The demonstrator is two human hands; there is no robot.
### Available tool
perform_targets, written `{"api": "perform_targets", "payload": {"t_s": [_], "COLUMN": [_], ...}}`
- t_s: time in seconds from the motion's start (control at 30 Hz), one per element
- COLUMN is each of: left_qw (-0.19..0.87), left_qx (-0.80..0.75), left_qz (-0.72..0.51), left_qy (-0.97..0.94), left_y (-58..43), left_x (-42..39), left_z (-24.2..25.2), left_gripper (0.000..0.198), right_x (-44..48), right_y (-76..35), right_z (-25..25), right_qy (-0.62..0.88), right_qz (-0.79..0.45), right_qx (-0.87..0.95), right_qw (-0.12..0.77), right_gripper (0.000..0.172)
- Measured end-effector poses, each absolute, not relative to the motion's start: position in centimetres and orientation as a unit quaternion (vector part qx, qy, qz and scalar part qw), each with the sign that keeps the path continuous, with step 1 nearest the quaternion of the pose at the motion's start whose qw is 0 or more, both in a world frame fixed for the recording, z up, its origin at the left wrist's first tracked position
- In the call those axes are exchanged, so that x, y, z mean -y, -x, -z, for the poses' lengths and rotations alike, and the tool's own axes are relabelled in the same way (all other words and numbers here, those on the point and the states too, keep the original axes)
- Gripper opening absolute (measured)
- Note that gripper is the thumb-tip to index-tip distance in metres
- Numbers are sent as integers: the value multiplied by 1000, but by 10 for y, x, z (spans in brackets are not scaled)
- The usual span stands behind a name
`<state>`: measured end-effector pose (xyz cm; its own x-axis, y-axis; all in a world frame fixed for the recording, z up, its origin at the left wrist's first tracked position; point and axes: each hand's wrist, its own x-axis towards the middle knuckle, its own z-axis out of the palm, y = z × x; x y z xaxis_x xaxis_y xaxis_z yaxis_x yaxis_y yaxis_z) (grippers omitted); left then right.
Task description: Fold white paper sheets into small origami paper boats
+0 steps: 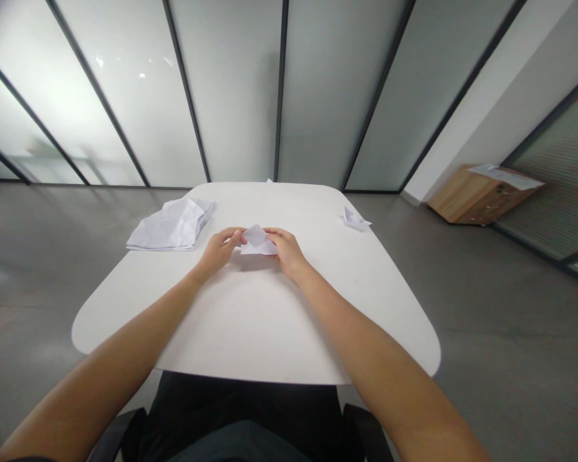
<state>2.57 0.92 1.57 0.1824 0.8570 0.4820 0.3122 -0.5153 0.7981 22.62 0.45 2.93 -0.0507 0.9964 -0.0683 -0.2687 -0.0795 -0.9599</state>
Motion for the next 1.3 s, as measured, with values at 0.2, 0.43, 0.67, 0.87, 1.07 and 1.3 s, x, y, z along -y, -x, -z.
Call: {"api": "perform_targets", "payload": {"t_s": [0.2,0.43,0.67,0.87,1.07,1.3], "left_qw": [258,279,247,229,222,214], "left_qx": [-436,-431,-411,-384,-435,-506], "left_qz": [-477,-505,-481,-470,-421,-405], "left_qy": [-718,-694,-734,-761,-765,-731], "left_y": [-25,-25,-25,-22,-21,-16], "left_x": [-10,-8,-8,-11,-18,-22], "left_z": [-16,-18,-17,-12,-4,-1], "left_gripper": [41,25,28,38,45,32], "right_x": [-6,-6,-8,-8,-8,-9], "right_y": [-227,-228,-229,-229,-229,-231], "right_z": [-27,-27,-26,-27,-27,-25], "right_qy": [424,394,396,392,401,416], "right_qz": [-583,-595,-595,-599,-586,-553], "right_qx": [437,438,419,406,418,449], "right_qw": [538,547,560,568,567,565], "right_gripper": [21,23,30,31,32,44]}}
